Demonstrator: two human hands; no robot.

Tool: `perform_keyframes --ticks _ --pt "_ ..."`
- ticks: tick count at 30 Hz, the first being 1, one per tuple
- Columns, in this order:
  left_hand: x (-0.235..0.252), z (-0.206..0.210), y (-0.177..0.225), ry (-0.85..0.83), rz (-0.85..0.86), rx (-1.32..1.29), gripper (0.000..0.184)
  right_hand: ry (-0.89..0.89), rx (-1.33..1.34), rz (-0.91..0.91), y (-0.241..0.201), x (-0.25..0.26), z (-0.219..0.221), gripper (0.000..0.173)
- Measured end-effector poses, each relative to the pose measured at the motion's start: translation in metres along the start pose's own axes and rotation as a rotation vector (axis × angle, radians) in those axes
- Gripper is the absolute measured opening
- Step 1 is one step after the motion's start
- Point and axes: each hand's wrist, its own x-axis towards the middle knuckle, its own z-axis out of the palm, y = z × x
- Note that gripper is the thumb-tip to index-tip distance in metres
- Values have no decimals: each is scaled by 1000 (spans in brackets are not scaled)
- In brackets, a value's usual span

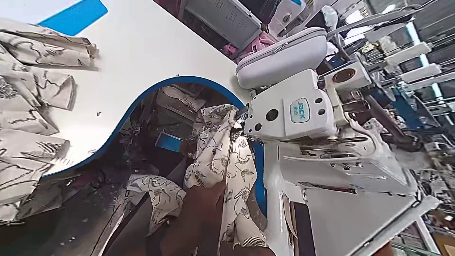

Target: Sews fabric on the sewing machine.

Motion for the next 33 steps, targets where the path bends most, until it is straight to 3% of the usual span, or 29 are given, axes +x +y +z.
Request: perform_keyframes --ticks 2,5,7,9,15,22,24,27,30,33 --pt "-6 -8 -1 -72 44 32 30 38 -30 21 3 4 -2 18" --pt "-2 -17 -9 -245 65 -63 19 66 -82 50 5 12 -2 16" --pt "9 -25 -12 -396 40 -137 20 109 -116 57 7 18 1 15" --pt "13 -27 -13 -442 42 -129 24 162 -132 74 11 22 4 16" --pt "18 -27 -10 -437 12 -109 26 256 -248 157 9 19 8 13" --pt "12 -30 -11 -423 -36 -145 30 339 -312 133 7 19 15 12" --pt "11 -29 -14 -288 6 -129 28 415 -318 175 8 15 11 11" --pt "22 -27 -20 -87 205 -26 17 636 -307 197 4 9 22 19" --pt "42 -32 -22 -260 381 -3 17 693 -277 84 3 12 45 15" --pt "44 -29 -21 -377 368 0 15 655 -222 -18 5 16 48 16"
